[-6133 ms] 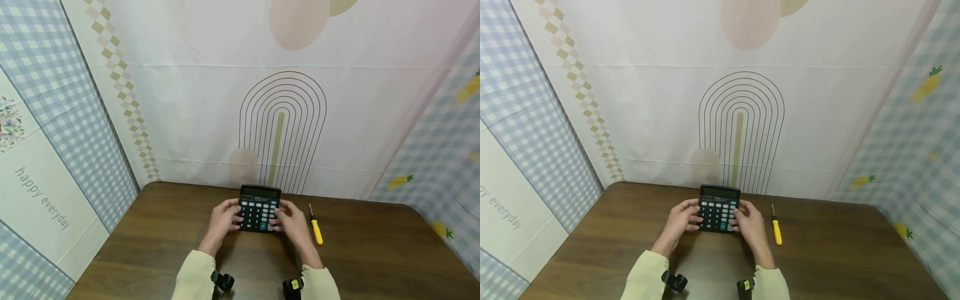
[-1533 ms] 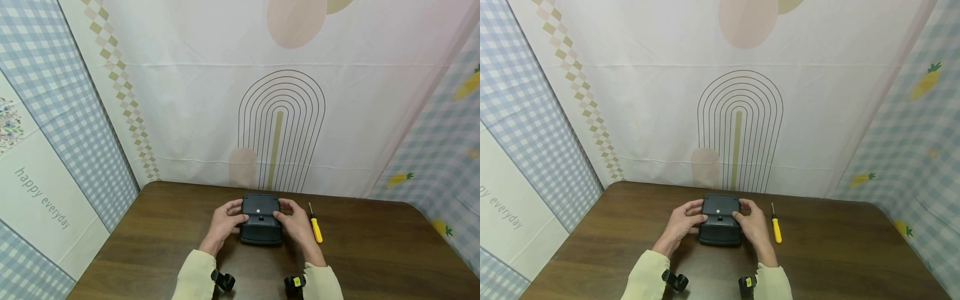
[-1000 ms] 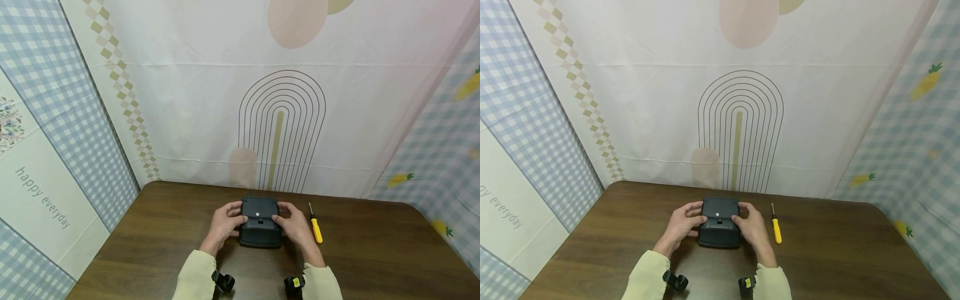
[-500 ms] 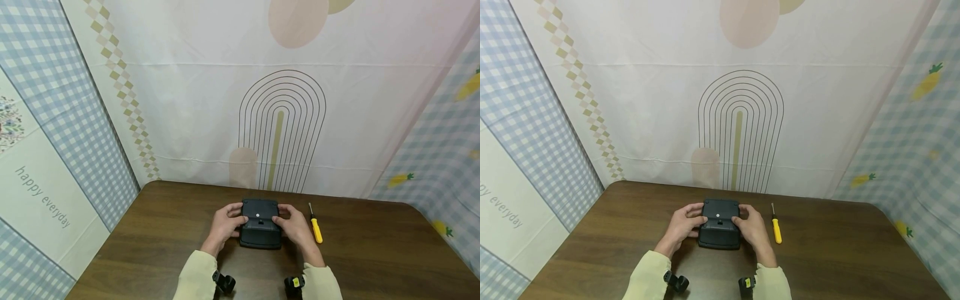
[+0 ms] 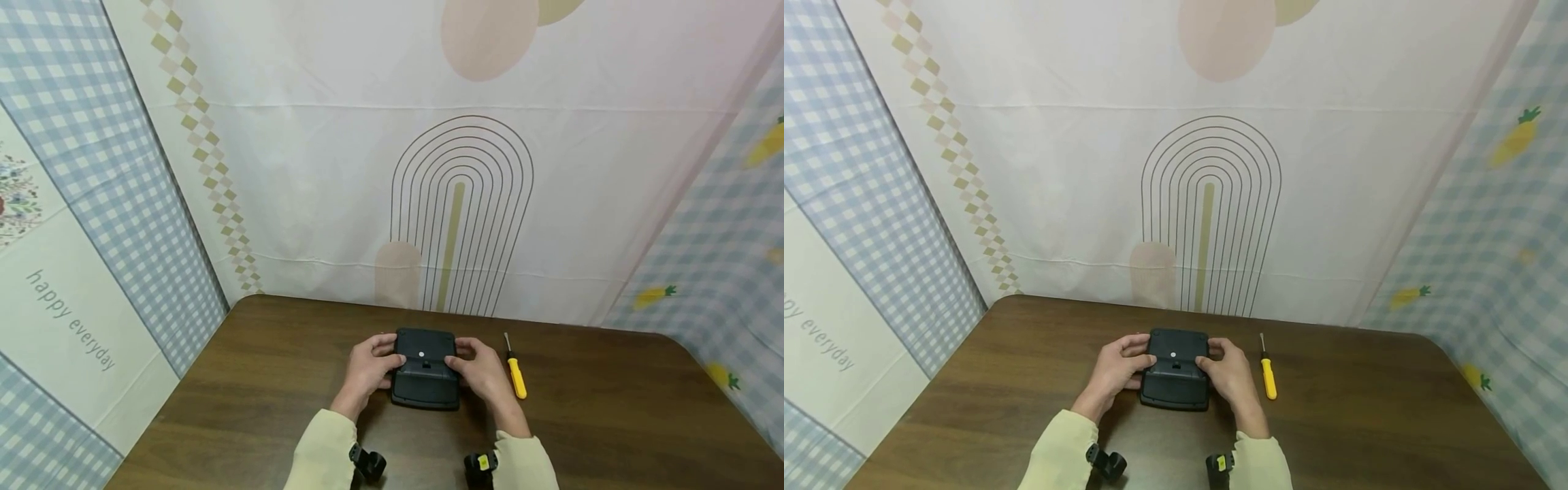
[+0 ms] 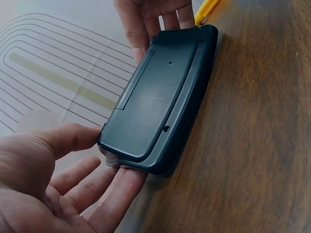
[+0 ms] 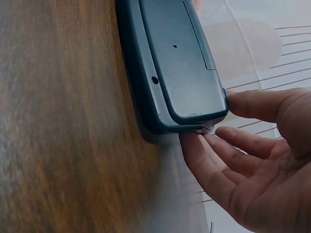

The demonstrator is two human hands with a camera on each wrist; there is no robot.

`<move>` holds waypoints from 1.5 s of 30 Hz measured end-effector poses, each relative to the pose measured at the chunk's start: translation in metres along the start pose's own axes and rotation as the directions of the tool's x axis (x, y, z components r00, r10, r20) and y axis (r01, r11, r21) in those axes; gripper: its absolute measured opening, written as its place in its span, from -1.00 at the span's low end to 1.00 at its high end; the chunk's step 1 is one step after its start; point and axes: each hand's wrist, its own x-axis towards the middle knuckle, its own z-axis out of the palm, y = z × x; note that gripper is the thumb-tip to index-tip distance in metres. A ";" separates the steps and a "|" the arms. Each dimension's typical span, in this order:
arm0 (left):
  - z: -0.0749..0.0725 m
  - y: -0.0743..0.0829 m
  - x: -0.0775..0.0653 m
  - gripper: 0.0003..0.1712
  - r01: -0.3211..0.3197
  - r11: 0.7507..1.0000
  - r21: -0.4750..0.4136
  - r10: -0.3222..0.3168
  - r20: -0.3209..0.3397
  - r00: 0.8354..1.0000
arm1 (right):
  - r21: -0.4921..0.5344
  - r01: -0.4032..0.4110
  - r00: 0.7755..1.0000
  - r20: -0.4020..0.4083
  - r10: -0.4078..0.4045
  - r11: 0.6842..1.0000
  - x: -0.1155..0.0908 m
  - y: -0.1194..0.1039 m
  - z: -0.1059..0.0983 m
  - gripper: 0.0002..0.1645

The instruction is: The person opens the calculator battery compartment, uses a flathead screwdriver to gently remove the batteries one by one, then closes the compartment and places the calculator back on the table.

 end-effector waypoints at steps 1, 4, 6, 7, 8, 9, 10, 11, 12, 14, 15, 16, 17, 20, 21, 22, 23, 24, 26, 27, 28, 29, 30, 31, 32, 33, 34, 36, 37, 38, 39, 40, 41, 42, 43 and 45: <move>0.000 0.000 0.000 -0.40 0.000 1.000 0.005 0.000 -0.004 1.000 | 0.001 0.001 1.000 0.002 -0.001 1.000 0.000 0.000 0.000 -0.43; 0.001 0.000 0.000 -0.42 0.001 1.000 0.019 -0.001 -0.009 1.000 | 0.007 -0.010 1.000 0.005 0.010 1.000 0.000 0.000 -0.001 -0.43; 0.001 -0.001 -0.001 -0.44 -0.001 0.999 0.032 0.001 -0.008 1.000 | 0.011 -0.019 1.000 0.009 0.018 1.000 0.000 0.000 -0.001 -0.42; 0.001 -0.001 -0.001 -0.45 -0.002 0.999 0.038 0.002 -0.007 1.000 | 0.013 -0.023 1.000 0.011 0.022 1.000 0.000 0.000 -0.001 -0.42; 0.001 -0.001 -0.001 -0.45 -0.003 0.999 0.041 0.004 -0.006 1.000 | 0.015 -0.027 1.000 0.013 0.027 1.000 0.000 0.000 -0.001 -0.42; 0.000 -0.002 -0.001 -0.46 -0.002 0.999 0.042 0.002 -0.006 1.000 | 0.018 -0.031 0.999 0.014 0.031 0.999 0.000 0.000 -0.002 -0.41; 0.000 -0.002 -0.001 -0.47 -0.002 0.999 0.044 0.002 -0.005 1.000 | 0.019 -0.034 0.999 0.015 0.033 0.999 0.001 0.000 -0.002 -0.41; 0.000 -0.002 -0.001 -0.48 -0.002 0.999 0.043 0.002 -0.004 1.000 | 0.021 -0.036 0.999 0.016 0.036 0.999 0.001 0.000 -0.002 -0.40; 0.000 -0.003 -0.001 -0.48 -0.002 0.999 0.044 0.002 -0.004 1.000 | 0.022 -0.038 0.999 0.017 0.038 0.999 0.001 0.000 -0.002 -0.40; 0.000 -0.003 -0.001 -0.49 0.000 0.999 0.042 0.000 -0.004 1.000 | 0.023 -0.042 0.999 0.020 0.042 0.999 0.001 0.000 -0.002 -0.39; -0.001 -0.003 -0.001 -0.50 0.000 0.999 0.043 0.000 -0.005 1.000 | 0.022 -0.044 0.999 0.021 0.043 0.999 0.001 0.000 -0.002 -0.39; -0.001 -0.003 -0.001 -0.50 -0.005 0.999 0.047 0.005 -0.003 1.000 | 0.022 -0.045 0.999 0.022 0.044 0.999 0.001 0.000 -0.001 -0.39; -0.001 -0.004 -0.001 -0.50 -0.004 0.999 0.048 0.004 -0.004 1.000 | 0.021 -0.046 0.999 0.022 0.045 0.999 0.001 0.000 -0.001 -0.39; -0.001 -0.004 -0.002 -0.51 -0.006 0.999 0.048 0.006 -0.003 1.000 | 0.017 -0.045 0.999 0.021 0.045 0.999 0.001 0.001 -0.001 -0.40; -0.002 -0.004 -0.002 -0.51 -0.007 0.999 0.047 0.007 -0.002 1.000 | 0.016 -0.043 0.999 0.019 0.043 0.999 0.001 0.001 -0.001 -0.40; -0.002 -0.004 -0.002 -0.52 -0.006 0.999 0.047 0.006 -0.002 1.000 | 0.017 -0.042 0.999 0.017 0.041 0.999 0.001 0.001 -0.001 -0.40; -0.002 -0.004 -0.002 -0.52 -0.002 0.999 0.044 0.002 -0.003 1.000 | 0.017 -0.040 0.999 0.014 0.040 0.999 0.001 0.002 0.000 -0.41; -0.002 -0.004 -0.002 -0.52 -0.003 0.999 0.043 0.003 -0.003 1.000 | 0.017 -0.038 0.999 0.012 0.038 0.999 0.001 0.002 0.000 -0.42; -0.001 -0.005 -0.002 -0.52 -0.004 0.999 0.043 0.004 -0.002 1.000 | 0.018 -0.036 0.999 0.005 0.036 0.999 0.001 0.003 0.000 -0.43; -0.001 -0.005 -0.002 -0.52 -0.005 0.999 0.044 0.005 -0.003 1.000 | 0.018 -0.036 0.999 0.003 0.036 0.999 0.002 0.003 0.000 -0.43; -0.001 -0.005 -0.002 -0.52 -0.006 0.999 0.046 0.006 -0.003 1.000 | 0.017 -0.037 0.999 0.001 0.037 0.999 0.002 0.003 0.000 -0.43; -0.001 -0.005 -0.002 -0.53 -0.007 0.999 0.048 0.007 -0.003 1.000 | 0.015 -0.038 0.999 0.000 0.038 0.999 0.002 0.003 0.000 -0.44; -0.001 -0.005 -0.002 -0.53 -0.008 0.999 0.050 0.008 -0.003 1.000 | 0.013 -0.039 0.999 0.001 0.039 0.999 0.002 0.003 0.000 -0.44; -0.001 -0.005 -0.002 -0.53 -0.009 0.999 0.053 0.010 -0.004 1.000 | 0.010 -0.039 0.999 0.001 0.039 0.999 0.002 0.003 0.000 -0.44; -0.001 -0.005 -0.002 -0.53 -0.009 0.998 0.055 0.010 -0.005 1.000 | 0.007 -0.038 0.999 0.002 0.038 0.999 0.001 0.003 0.000 -0.44; -0.001 -0.005 -0.002 -0.54 -0.010 0.998 0.056 0.011 -0.005 1.000 | 0.004 -0.036 0.999 0.004 0.036 0.999 0.001 0.003 0.000 -0.44; -0.001 -0.005 -0.003 -0.54 -0.011 0.998 0.057 0.011 -0.006 1.000 | 0.003 -0.032 0.999 0.005 0.032 0.999 0.001 0.003 0.000 -0.44; -0.001 -0.005 -0.002 -0.54 -0.014 0.998 0.058 0.014 -0.007 1.000 | 0.001 -0.025 1.000 0.007 0.025 1.000 0.001 0.004 0.000 -0.44; -0.001 -0.005 -0.002 -0.54 -0.015 0.998 0.060 0.015 -0.009 1.000 | 0.001 -0.022 1.000 0.009 0.022 1.000 0.001 0.004 0.000 -0.44; -0.001 -0.005 -0.002 -0.54 -0.016 0.998 0.061 0.017 -0.010 1.000 | 0.003 -0.020 1.000 0.011 0.020 1.000 0.001 0.004 0.000 -0.44; -0.001 -0.005 -0.003 -0.55 -0.018 0.998 0.062 0.019 -0.011 1.000 | 0.004 -0.017 1.000 0.013 0.017 1.000 0.001 0.004 0.000 -0.44; -0.001 -0.005 -0.003 -0.55 -0.018 0.998 0.064 0.019 -0.013 1.000 | 0.004 -0.017 1.000 0.014 0.017 1.000 0.001 0.004 0.000 -0.44; -0.001 -0.005 -0.003 -0.55 -0.019 0.998 0.065 0.020 -0.015 1.000 | 0.004 -0.018 1.000 0.014 0.018 1.000 0.001 0.004 0.000 -0.45; -0.001 -0.005 -0.003 -0.56 -0.018 0.998 0.066 0.020 -0.016 1.000 | 0.004 -0.018 1.000 0.015 0.018 1.000 0.001 0.004 0.000 -0.45; -0.001 -0.005 -0.003 -0.56 -0.019 0.997 0.068 0.020 -0.018 1.000 | 0.003 -0.019 1.000 0.016 0.018 1.000 0.001 0.004 0.000 -0.45; -0.001 -0.004 -0.003 -0.57 -0.019 0.997 0.071 0.020 -0.020 1.000 | 0.000 -0.020 1.000 0.016 0.020 1.000 0.001 0.004 0.000 -0.45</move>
